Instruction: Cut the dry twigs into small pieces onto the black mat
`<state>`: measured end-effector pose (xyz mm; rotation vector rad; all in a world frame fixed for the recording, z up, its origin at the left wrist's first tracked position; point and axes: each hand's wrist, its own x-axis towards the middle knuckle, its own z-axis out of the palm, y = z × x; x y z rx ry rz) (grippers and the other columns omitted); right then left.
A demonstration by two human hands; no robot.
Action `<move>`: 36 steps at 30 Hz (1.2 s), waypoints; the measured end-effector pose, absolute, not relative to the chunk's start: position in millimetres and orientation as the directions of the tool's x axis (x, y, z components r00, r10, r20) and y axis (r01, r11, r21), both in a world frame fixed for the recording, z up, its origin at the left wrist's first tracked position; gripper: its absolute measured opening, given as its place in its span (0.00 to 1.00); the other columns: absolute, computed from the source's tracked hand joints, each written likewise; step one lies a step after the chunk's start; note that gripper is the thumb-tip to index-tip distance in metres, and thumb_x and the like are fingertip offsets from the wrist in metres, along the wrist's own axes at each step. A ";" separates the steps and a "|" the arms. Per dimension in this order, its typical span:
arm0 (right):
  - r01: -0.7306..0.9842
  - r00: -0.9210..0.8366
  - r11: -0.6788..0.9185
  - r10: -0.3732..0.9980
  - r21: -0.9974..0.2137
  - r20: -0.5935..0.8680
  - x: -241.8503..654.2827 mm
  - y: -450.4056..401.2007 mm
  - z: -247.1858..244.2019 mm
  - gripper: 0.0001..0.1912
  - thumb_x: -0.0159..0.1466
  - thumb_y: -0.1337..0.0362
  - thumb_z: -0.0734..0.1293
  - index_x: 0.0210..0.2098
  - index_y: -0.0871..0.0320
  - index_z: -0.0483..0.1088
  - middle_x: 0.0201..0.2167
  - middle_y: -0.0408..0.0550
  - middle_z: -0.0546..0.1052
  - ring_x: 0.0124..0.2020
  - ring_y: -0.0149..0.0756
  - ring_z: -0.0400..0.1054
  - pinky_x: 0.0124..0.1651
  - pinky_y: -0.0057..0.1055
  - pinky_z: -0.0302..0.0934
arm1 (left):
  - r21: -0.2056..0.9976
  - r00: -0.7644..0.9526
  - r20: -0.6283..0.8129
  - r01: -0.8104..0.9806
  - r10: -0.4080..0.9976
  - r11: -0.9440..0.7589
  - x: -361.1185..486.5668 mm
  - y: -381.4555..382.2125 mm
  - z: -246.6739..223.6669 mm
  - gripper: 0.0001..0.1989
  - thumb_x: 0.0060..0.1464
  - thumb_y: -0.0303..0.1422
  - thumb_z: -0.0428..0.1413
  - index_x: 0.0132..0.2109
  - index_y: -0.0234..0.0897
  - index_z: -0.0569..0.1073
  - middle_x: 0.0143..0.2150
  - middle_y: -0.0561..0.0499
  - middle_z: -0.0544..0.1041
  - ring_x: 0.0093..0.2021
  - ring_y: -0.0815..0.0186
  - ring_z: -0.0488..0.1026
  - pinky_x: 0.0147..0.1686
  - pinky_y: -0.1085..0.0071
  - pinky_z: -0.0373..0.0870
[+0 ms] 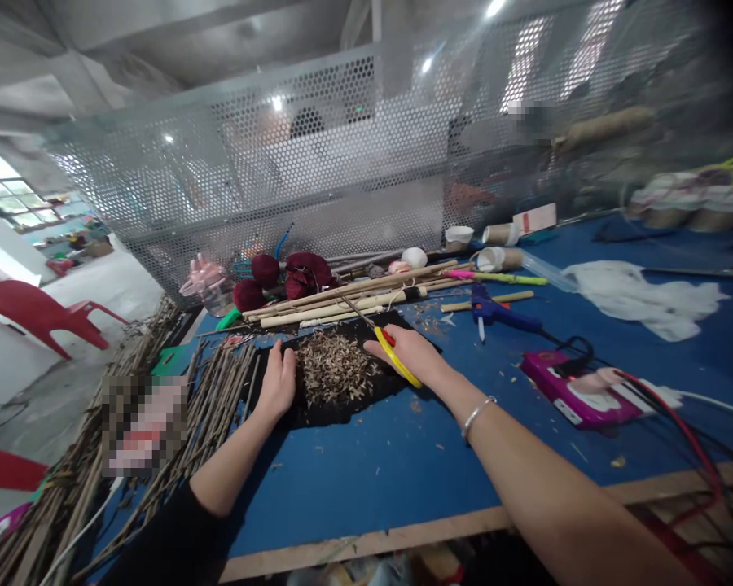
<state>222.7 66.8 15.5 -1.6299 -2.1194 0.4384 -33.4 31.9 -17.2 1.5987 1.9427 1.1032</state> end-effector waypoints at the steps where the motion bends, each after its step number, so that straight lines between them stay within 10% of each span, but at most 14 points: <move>1: 0.824 -0.220 0.271 0.962 -0.497 0.160 223.6 66.2 17.5 0.26 0.55 0.38 0.54 0.29 0.56 0.63 0.22 0.45 0.70 0.23 0.32 0.62 0.25 0.25 0.47 | 0.761 -0.285 0.155 0.646 0.946 0.070 -30.9 33.7 -14.8 0.34 0.57 0.47 0.36 0.62 0.25 0.51 0.63 0.36 0.51 0.63 0.59 0.46 0.60 0.61 0.41; 14: 0.876 -0.133 0.210 0.971 -0.434 0.200 230.3 74.0 11.6 0.30 0.56 0.36 0.50 0.30 0.56 0.64 0.25 0.49 0.73 0.28 0.38 0.67 0.25 0.27 0.47 | 0.784 0.149 0.117 0.593 0.982 -0.184 -18.8 88.0 17.7 0.31 0.56 0.48 0.35 0.45 0.31 0.73 0.44 0.43 0.75 0.47 0.59 0.70 0.49 0.66 0.60; 19: 0.885 -0.088 0.163 0.978 -0.437 0.187 229.8 74.2 13.8 0.30 0.57 0.37 0.50 0.32 0.57 0.66 0.26 0.51 0.74 0.29 0.39 0.69 0.27 0.27 0.49 | 0.504 0.227 0.174 0.815 0.958 -0.285 -4.4 105.5 32.5 0.19 0.55 0.38 0.44 0.43 0.33 0.75 0.42 0.45 0.76 0.44 0.59 0.71 0.45 0.69 0.62; 25: 0.886 -0.078 0.153 0.980 -0.437 0.185 229.0 71.9 16.1 0.30 0.57 0.37 0.51 0.33 0.56 0.66 0.28 0.51 0.74 0.30 0.40 0.69 0.28 0.28 0.49 | 0.178 0.381 -0.081 0.915 0.921 -0.362 13.6 132.5 35.0 0.17 0.48 0.32 0.52 0.45 0.35 0.75 0.42 0.45 0.77 0.41 0.60 0.71 0.41 0.72 0.63; 31: 0.877 -0.082 0.158 0.980 -0.455 0.182 227.1 68.8 18.0 0.27 0.56 0.39 0.54 0.32 0.56 0.65 0.27 0.50 0.74 0.30 0.39 0.68 0.28 0.27 0.48 | 0.147 0.421 -0.116 0.903 0.899 -0.404 18.1 139.3 30.9 0.10 0.43 0.29 0.54 0.34 0.39 0.78 0.32 0.49 0.78 0.36 0.62 0.72 0.37 0.74 0.63; 36: 0.860 -0.110 0.183 0.978 -0.476 0.177 224.1 62.6 24.5 0.24 0.56 0.40 0.57 0.34 0.55 0.63 0.27 0.47 0.73 0.30 0.39 0.67 0.27 0.27 0.48 | 0.268 0.355 0.149 0.884 0.923 -0.383 9.3 106.7 49.8 0.13 0.49 0.35 0.50 0.37 0.37 0.78 0.36 0.45 0.78 0.38 0.60 0.71 0.41 0.70 0.62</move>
